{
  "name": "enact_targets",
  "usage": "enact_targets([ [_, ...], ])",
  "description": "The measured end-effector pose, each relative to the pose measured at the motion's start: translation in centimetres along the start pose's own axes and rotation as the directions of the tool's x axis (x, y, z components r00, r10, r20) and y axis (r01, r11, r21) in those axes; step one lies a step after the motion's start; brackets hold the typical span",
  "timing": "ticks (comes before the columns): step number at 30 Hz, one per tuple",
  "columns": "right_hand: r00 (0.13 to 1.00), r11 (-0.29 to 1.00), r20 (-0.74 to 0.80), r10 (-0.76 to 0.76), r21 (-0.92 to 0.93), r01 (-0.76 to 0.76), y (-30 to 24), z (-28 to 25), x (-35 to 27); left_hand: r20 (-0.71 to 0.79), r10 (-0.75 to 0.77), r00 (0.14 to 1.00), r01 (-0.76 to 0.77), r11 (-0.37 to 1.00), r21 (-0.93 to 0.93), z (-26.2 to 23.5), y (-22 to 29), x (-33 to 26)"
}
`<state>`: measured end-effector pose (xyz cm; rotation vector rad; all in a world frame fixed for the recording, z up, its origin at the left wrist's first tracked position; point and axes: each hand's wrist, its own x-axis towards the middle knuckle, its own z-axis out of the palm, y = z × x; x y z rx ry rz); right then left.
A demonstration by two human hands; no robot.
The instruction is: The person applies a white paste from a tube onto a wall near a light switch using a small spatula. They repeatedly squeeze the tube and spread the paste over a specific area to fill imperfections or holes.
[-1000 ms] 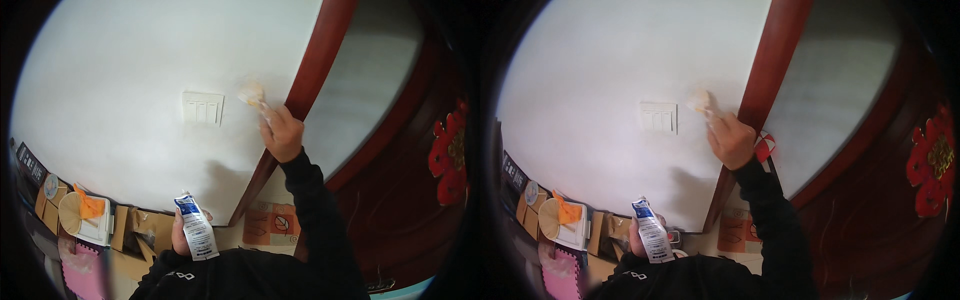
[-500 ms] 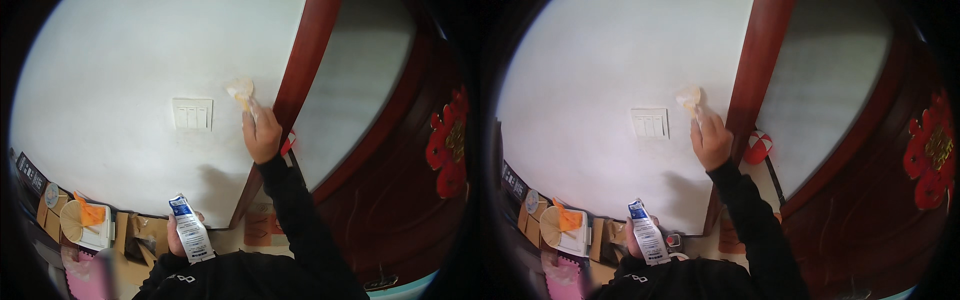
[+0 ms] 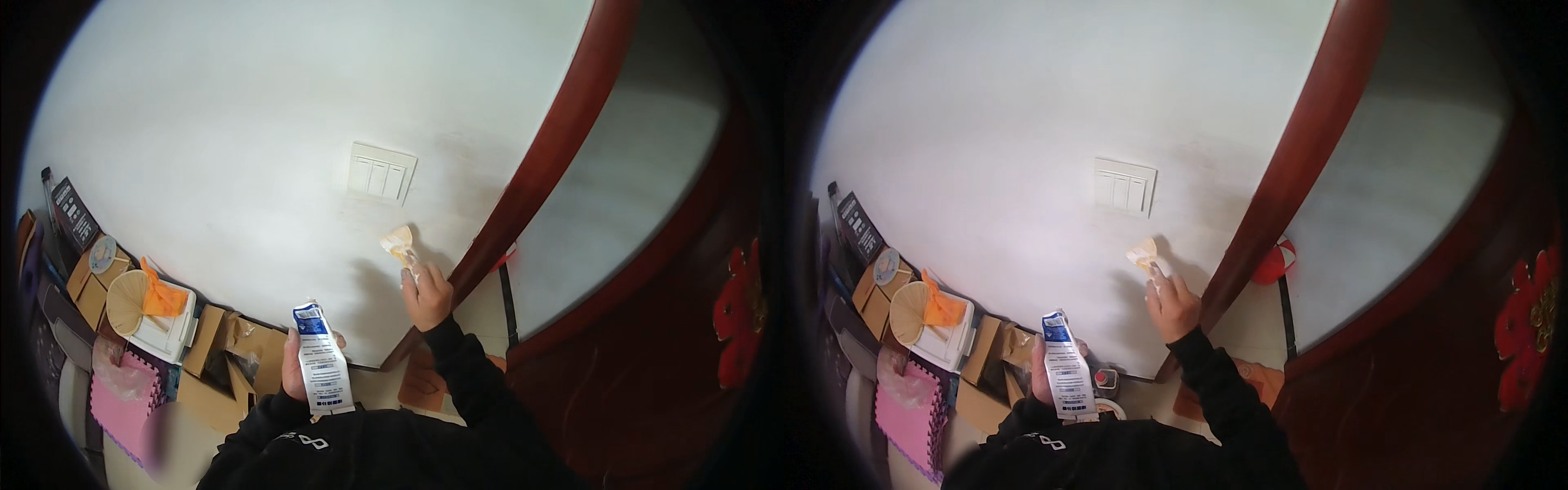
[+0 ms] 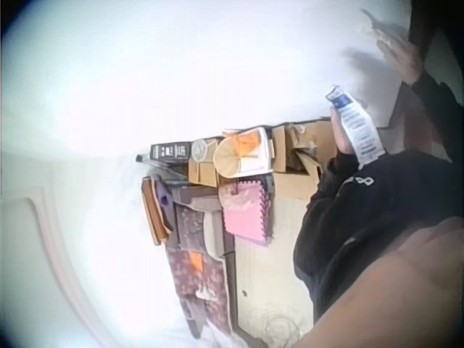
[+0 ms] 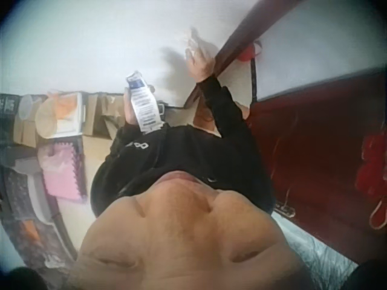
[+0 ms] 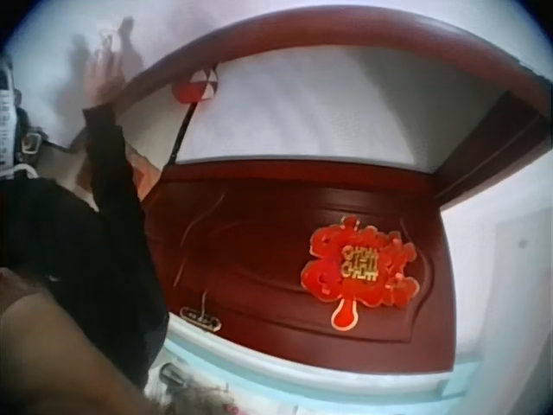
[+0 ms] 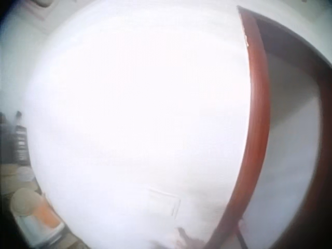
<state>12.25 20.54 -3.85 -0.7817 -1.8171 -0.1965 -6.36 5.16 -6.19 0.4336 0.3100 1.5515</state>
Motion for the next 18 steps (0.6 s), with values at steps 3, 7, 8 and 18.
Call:
enact_targets([
  [3,0.997,0.994,-0.013,-0.076,0.080,0.077,-1.2,1.8,2.9,-0.057,0.028,0.998,-0.028,1.000,-0.004,0.0,-0.4,0.1],
  [7,0.987,0.981,0.001,-0.161,0.111,0.160,-2.0,5.0,5.0,-0.070,0.061,0.996,-0.063,0.998,-0.030,-2.6,-1.5,0.5],
  [8,0.984,0.978,-0.001,-0.179,0.113,0.178,-1.8,6.2,5.2,-0.052,0.092,0.994,-0.093,0.995,-0.022,-4.0,-2.0,0.7],
  [18,0.978,0.968,-0.041,-0.206,-0.156,0.197,4.3,18.2,7.4,-0.231,0.231,0.945,-0.226,0.973,0.047,-9.9,-5.3,2.1],
])
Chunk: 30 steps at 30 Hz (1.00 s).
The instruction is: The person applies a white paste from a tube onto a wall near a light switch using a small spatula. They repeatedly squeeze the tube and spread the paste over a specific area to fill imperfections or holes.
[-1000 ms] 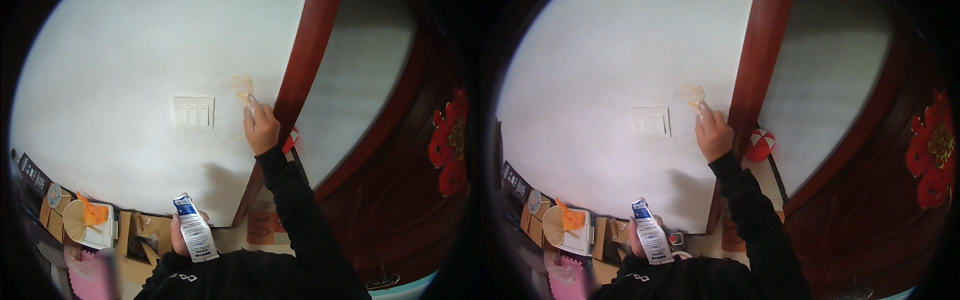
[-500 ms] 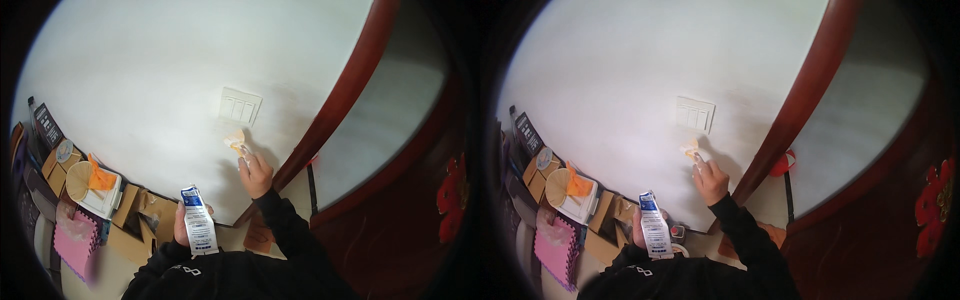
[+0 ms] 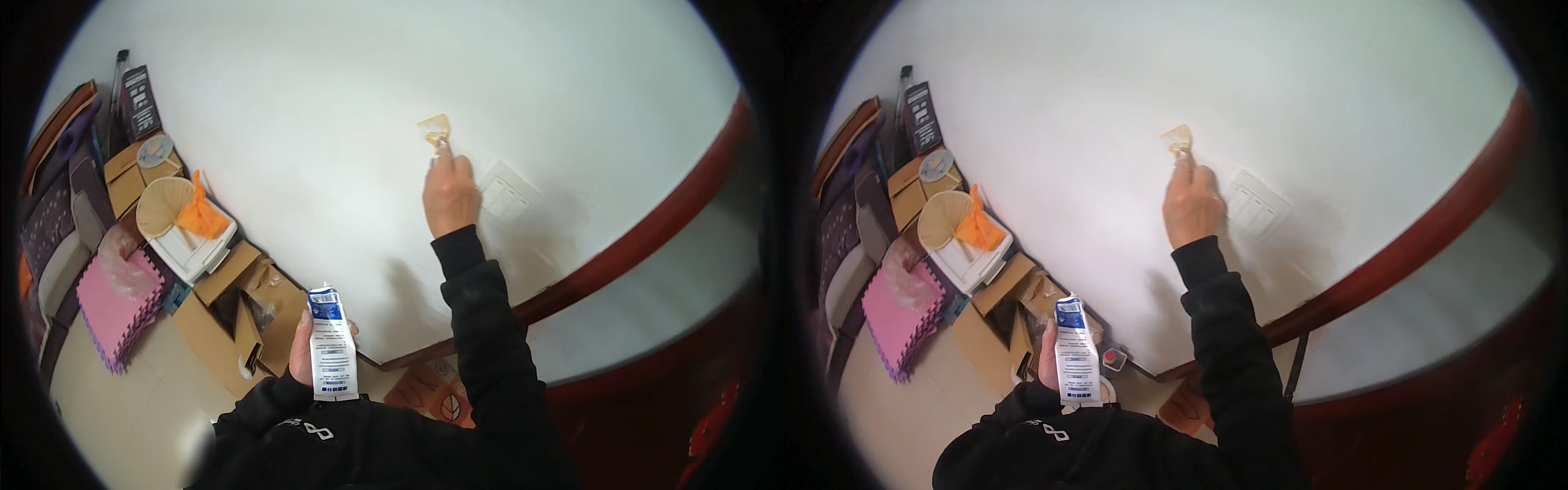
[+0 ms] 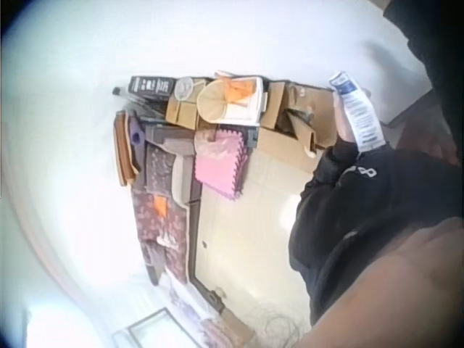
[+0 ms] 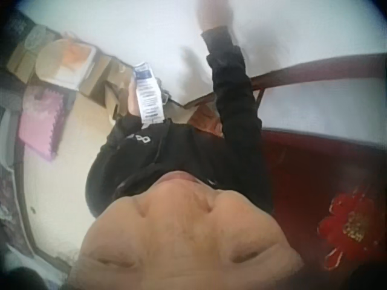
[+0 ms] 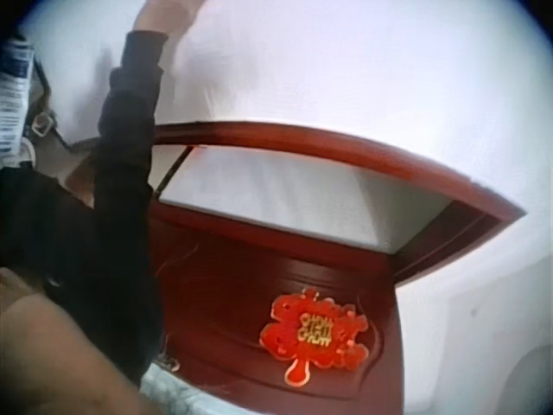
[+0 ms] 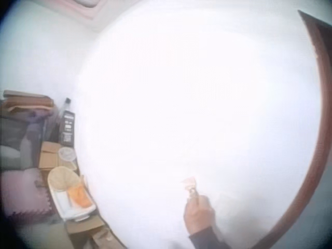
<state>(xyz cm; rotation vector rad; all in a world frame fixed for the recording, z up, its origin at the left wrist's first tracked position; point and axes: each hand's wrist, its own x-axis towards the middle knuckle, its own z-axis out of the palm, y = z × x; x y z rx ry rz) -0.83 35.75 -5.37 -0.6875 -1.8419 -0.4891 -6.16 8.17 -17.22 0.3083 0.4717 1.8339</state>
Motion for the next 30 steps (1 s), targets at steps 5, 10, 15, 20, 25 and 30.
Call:
enact_targets([
  [5,0.981,0.992,0.147,0.123,-0.015,-0.122,1.0,0.1,-2.3,-0.013,0.010,1.000,-0.009,0.997,0.073,-0.5,-0.1,0.7],
  [10,0.892,0.988,0.452,-0.008,0.143,-0.064,-0.6,-6.4,-2.9,-0.063,0.011,0.998,-0.011,1.000,-0.006,-0.9,-0.3,1.7],
  [15,0.719,0.857,0.550,-0.425,0.501,0.123,-6.5,-18.9,5.3,-0.056,-0.082,0.995,0.086,0.993,0.083,-1.1,0.4,2.1],
  [20,0.637,0.720,0.497,-0.590,0.681,0.135,-9.5,-23.9,6.7,0.007,-0.217,0.976,0.217,0.975,-0.040,1.1,-1.4,2.6],
  [25,0.744,0.627,0.288,-0.603,0.748,0.218,-11.9,-24.1,6.8,0.145,-0.313,0.938,0.337,0.924,-0.182,2.6,-2.2,2.8],
  [30,0.710,0.633,0.464,-0.530,0.773,-0.033,-14.5,-22.5,6.4,-0.035,-0.185,0.982,0.187,0.981,0.052,0.3,-2.4,3.4],
])
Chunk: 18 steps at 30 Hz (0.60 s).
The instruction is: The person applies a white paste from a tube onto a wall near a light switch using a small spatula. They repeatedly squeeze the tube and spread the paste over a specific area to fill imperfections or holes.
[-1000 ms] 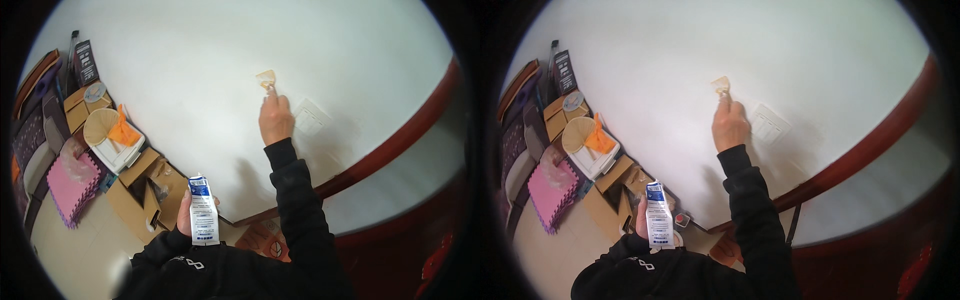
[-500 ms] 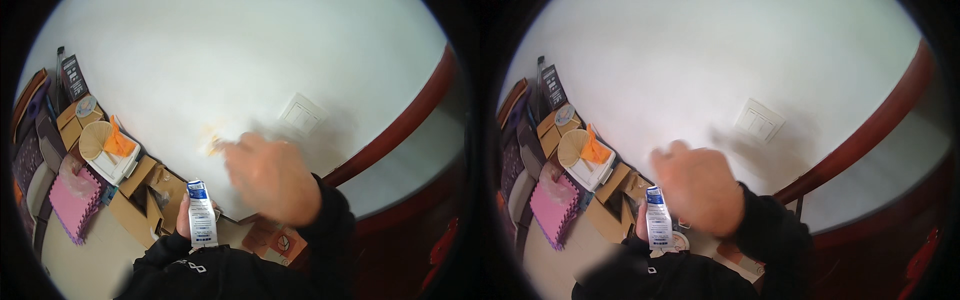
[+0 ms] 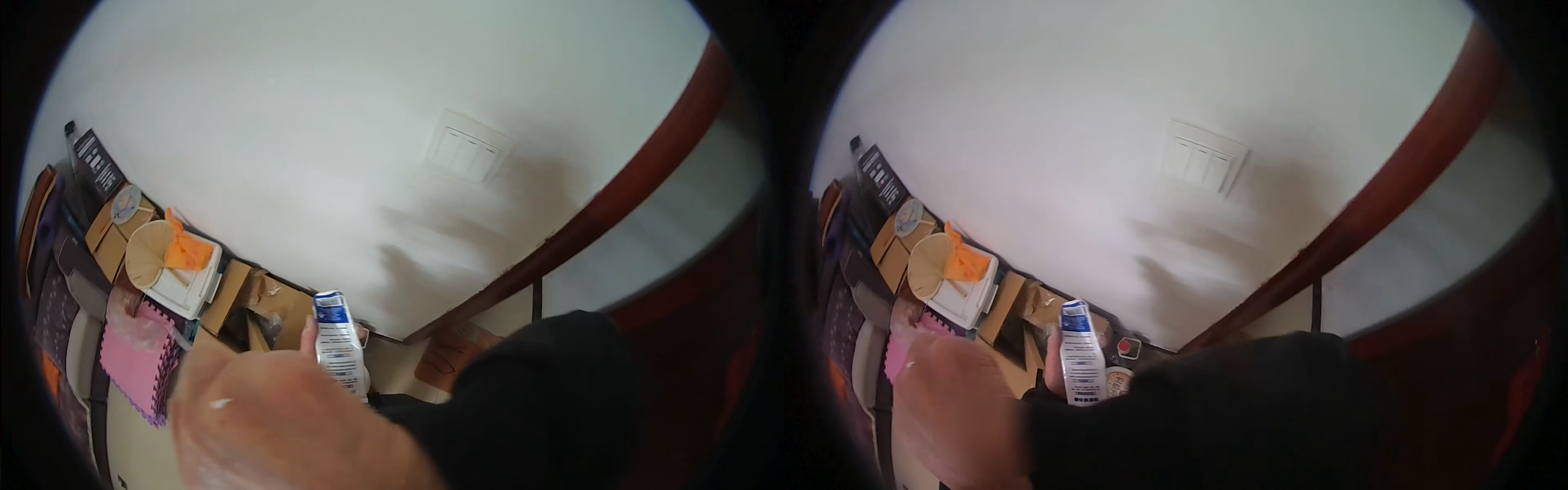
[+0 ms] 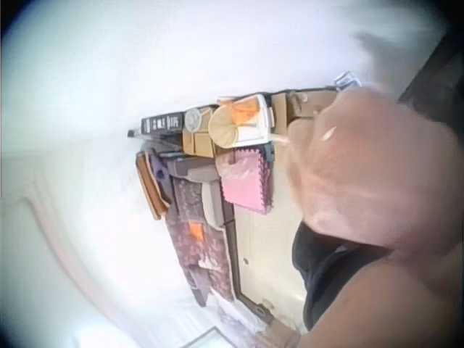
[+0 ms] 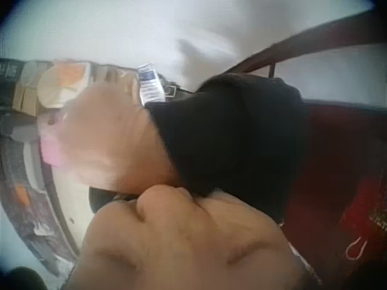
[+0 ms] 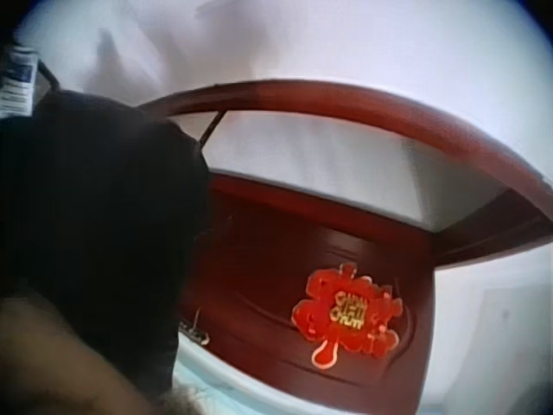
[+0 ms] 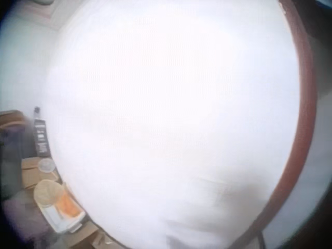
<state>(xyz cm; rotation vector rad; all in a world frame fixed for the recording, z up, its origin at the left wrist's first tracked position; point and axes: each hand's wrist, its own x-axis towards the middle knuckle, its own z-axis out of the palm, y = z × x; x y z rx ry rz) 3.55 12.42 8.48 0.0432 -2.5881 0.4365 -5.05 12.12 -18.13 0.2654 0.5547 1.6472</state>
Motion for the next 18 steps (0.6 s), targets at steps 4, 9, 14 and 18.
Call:
enact_targets([
  [4,0.919,0.962,-0.389,-0.070,-0.271,-0.041,7.9,3.0,-0.5,0.008,0.086,0.996,-0.086,0.996,-0.011,-2.1,-0.3,0.1],
  [9,0.738,0.665,-0.639,-0.217,-0.650,-0.367,20.7,2.5,-1.0,0.028,0.055,0.998,-0.057,0.996,0.067,-2.4,1.1,0.5],
  [14,0.777,0.513,-0.629,-0.021,-0.673,-0.532,23.1,2.5,0.0,-0.037,0.027,0.999,-0.027,1.000,-0.006,-1.0,1.9,-0.2],
  [18,0.773,0.523,-0.621,0.129,-0.620,-0.585,22.9,3.5,-1.5,-0.072,0.053,0.996,-0.046,0.995,0.090,-0.6,2.2,-0.2],
])
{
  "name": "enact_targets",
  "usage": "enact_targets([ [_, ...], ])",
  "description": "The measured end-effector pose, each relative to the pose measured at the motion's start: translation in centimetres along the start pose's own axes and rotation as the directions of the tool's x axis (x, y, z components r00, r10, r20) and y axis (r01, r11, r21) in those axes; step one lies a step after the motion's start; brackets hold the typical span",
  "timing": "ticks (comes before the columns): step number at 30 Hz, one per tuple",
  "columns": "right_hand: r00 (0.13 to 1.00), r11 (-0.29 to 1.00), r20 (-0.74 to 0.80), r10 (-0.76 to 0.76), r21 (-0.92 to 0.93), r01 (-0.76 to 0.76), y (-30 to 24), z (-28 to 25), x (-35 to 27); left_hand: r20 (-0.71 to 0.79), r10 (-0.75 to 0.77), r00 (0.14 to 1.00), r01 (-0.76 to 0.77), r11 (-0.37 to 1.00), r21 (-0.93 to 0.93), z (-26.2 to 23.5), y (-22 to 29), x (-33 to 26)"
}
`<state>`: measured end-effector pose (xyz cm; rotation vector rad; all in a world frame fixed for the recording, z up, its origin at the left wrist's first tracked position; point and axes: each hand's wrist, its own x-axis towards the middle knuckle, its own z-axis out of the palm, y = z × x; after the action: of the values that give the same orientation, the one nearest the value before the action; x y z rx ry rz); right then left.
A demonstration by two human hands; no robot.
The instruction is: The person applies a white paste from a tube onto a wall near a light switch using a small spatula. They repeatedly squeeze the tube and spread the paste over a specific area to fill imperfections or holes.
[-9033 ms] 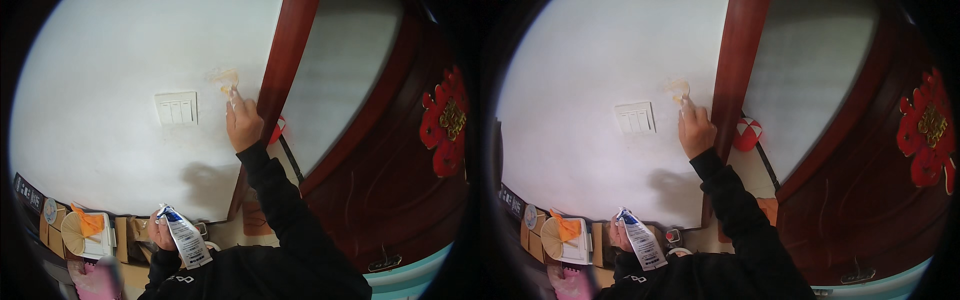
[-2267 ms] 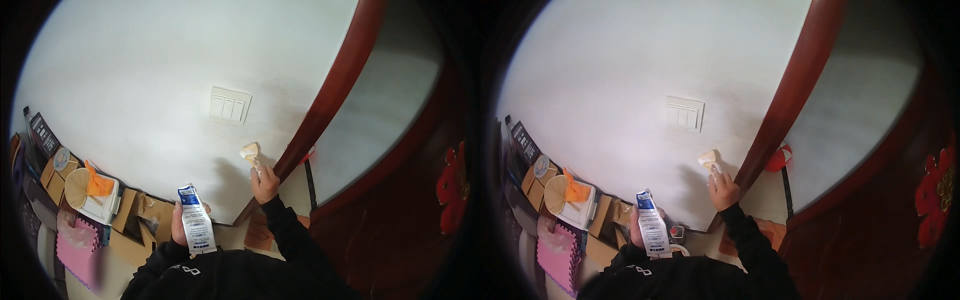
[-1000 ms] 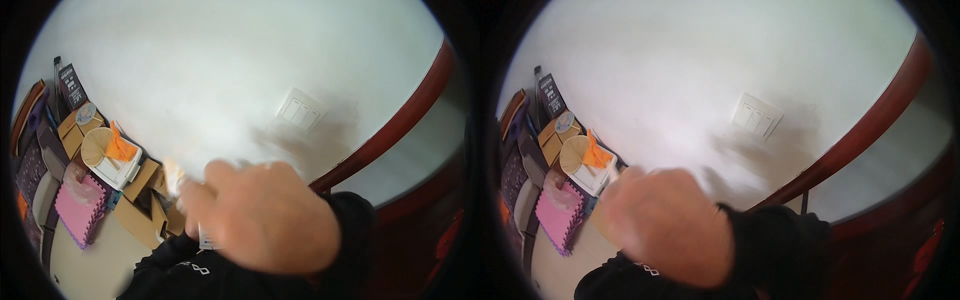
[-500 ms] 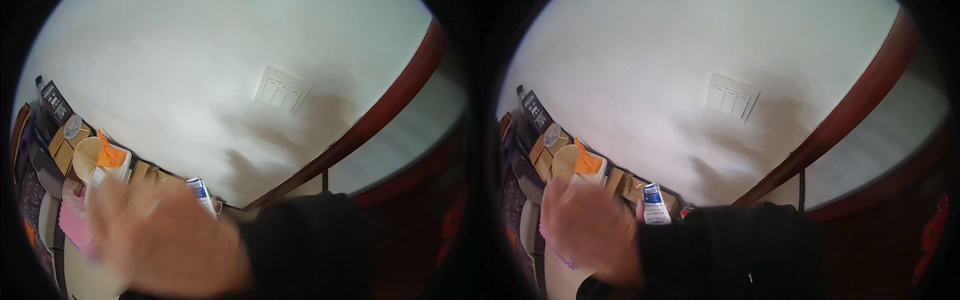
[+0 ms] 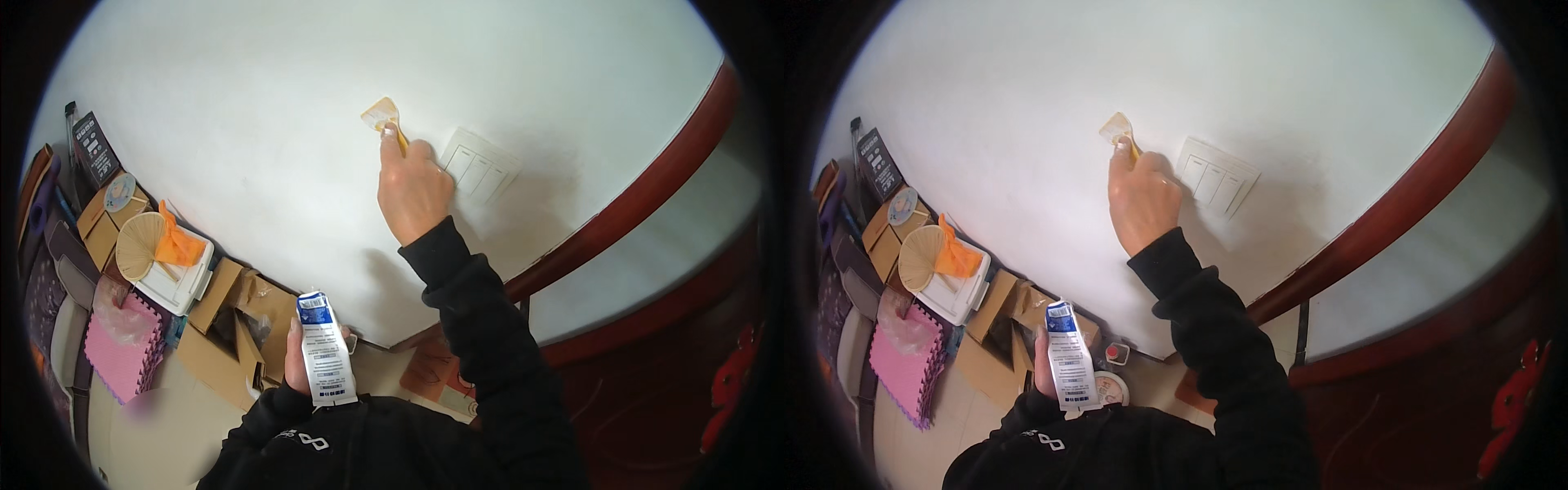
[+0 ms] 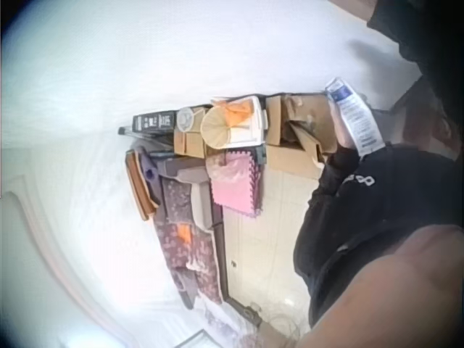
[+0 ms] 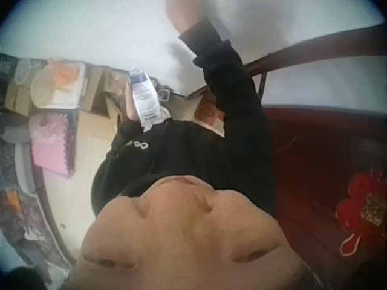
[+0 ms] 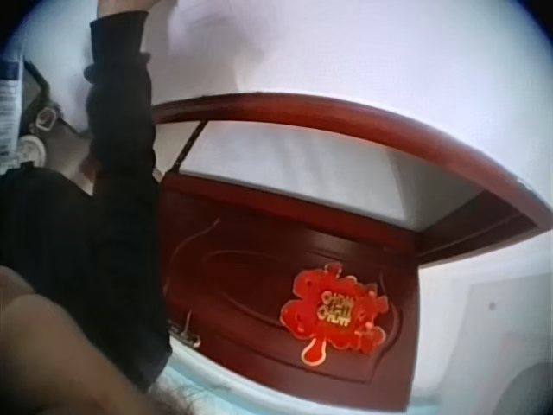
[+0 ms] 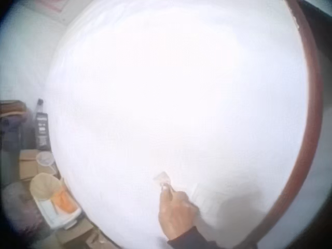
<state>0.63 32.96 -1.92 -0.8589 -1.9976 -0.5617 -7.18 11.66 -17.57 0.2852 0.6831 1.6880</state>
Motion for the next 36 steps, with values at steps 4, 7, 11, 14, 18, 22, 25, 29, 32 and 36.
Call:
enact_targets([
  [4,0.999,0.995,-0.010,-0.047,0.086,0.048,0.3,-0.9,-2.1,0.104,0.081,0.991,-0.070,0.992,-0.107,-0.7,-0.5,0.1],
  [7,0.982,0.991,-0.167,-0.091,0.086,0.106,-0.6,-1.8,-0.5,0.100,0.070,0.993,-0.066,0.997,-0.039,-0.9,-0.2,0.5],
  [11,0.997,0.997,-0.043,-0.068,-0.030,0.067,0.2,0.1,2.0,0.089,0.043,0.995,-0.038,0.998,-0.052,0.2,0.3,-0.1],
  [14,1.000,1.000,0.023,-0.008,-0.019,0.008,0.4,0.5,-0.2,0.078,0.028,0.997,-0.024,0.999,-0.045,0.8,0.6,-0.7],
  [18,0.998,0.998,-0.019,-0.061,0.030,0.062,0.8,0.1,-2.7,0.101,0.071,0.992,-0.068,0.997,-0.035,0.6,0.5,-0.6],
  [22,0.981,0.996,-0.171,-0.087,-0.002,0.088,-0.4,-0.8,1.5,0.095,0.025,0.995,-0.022,0.999,-0.033,1.4,0.9,-0.7],
  [25,0.997,0.998,-0.055,-0.046,-0.041,0.043,0.0,0.1,2.9,0.099,0.030,0.995,-0.027,0.999,-0.037,1.7,1.1,-1.0],
  [29,1.000,0.999,0.006,0.028,-0.017,-0.028,2.8,1.9,-4.5,0.113,0.044,0.993,-0.039,0.998,-0.053,1.7,0.8,-1.2],
  [32,0.996,0.997,0.069,0.058,-0.046,-0.055,5.5,4.6,-12.8,0.048,0.109,0.993,-0.110,0.994,0.015,1.0,0.6,-0.8],
  [36,0.997,1.000,-0.080,0.011,0.019,-0.010,4.4,3.9,-13.6,0.038,0.140,0.989,-0.142,0.987,0.076,1.6,1.1,-1.0],
])
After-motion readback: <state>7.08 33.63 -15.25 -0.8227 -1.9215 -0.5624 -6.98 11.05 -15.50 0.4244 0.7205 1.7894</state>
